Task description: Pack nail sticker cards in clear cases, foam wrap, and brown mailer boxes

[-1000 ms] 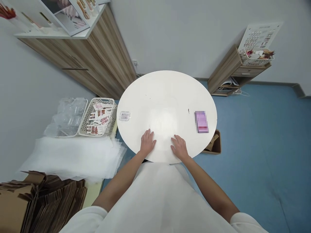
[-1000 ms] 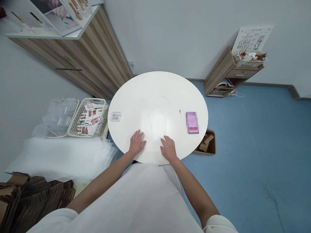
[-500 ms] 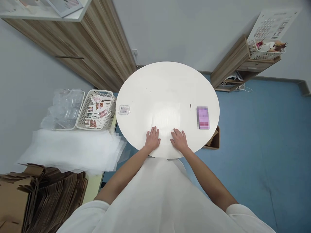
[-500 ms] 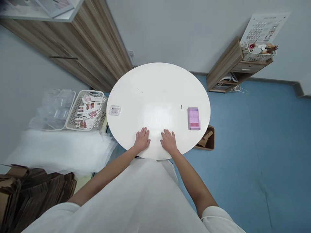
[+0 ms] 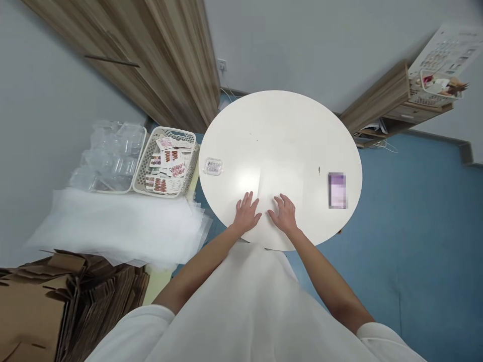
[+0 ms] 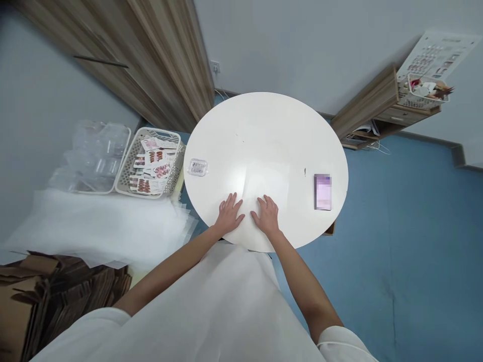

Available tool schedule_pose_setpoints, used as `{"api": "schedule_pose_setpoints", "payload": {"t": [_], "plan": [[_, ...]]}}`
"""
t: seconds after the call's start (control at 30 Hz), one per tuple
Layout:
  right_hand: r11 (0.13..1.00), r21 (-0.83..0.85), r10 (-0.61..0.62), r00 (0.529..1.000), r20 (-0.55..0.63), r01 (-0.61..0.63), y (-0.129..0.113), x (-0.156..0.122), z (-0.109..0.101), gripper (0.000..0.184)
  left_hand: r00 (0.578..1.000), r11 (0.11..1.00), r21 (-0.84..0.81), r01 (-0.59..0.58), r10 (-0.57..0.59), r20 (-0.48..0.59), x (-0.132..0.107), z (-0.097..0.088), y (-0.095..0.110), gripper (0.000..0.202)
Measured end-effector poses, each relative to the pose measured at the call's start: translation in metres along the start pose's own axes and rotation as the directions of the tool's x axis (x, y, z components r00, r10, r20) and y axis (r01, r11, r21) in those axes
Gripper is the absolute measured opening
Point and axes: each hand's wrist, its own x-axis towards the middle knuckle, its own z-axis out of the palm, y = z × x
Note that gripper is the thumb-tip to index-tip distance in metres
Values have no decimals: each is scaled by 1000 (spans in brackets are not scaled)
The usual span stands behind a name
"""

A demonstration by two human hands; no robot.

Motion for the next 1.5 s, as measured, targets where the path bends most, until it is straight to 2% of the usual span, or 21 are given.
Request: {"api": "schedule_pose_setpoints", "payload": {"t": [0.07, 0.17, 0.3, 0.37, 0.5, 0.6, 0.77, 0.9, 1.0, 1.13, 1.3, 1.4, 1.5], "plan": [[993, 118, -6, 999, 40, 1, -29, 21, 8, 52, 988, 989, -76, 130, -136, -68, 4, -14, -28, 54], [941, 337, -21, 990, 137, -27, -72, 58, 24, 50, 919, 924, -210, 320, -357, -166, 15, -39, -82, 60], [816, 551, 46, 970, 238, -174, -119, 105, 45, 48, 835, 844, -357, 401, -496, -236, 35, -67, -146, 63], [750, 618, 72, 958, 277, -235, -138, 123, 53, 47, 828, 812, -423, 403, -520, -209, 44, -75, -166, 63], [620, 714, 101, 936, 338, -325, -163, 144, 67, 50, 836, 757, -510, 409, -535, -122, 55, -79, -178, 60], [580, 748, 100, 939, 329, -324, -172, 148, 75, 51, 853, 757, -521, 395, -513, -98, 58, -77, -176, 56], [547, 763, 124, 935, 333, -345, -169, 144, 76, 52, 809, 702, -563, 436, -579, -96, 59, -73, -172, 46], [559, 761, 139, 942, 305, -329, -152, 133, 68, 50, 822, 685, -609, 400, -562, -92, 57, -71, -159, 42], [592, 761, 129, 963, 235, -265, -129, 116, 57, 48, 849, 682, -635, 363, -524, -77, 53, -67, -134, 43], [642, 741, 115, 980, 161, -197, -85, 78, 32, 45, 891, 665, -682, 306, -453, -42, 42, -53, -85, 41], [652, 731, 118, 979, 166, -202, -18, 15, 1, 44, 936, 690, -666, 284, -350, 38, 23, -27, -14, 38], [640, 736, 125, 975, 183, -220, 20, -16, -7, 42, 948, 697, -654, 293, -300, 105, 14, -10, 22, 36], [646, 732, 125, 976, 179, -217, 47, -36, -8, 42, 950, 712, -635, 299, -284, 129, 8, 6, 48, 37]]}}
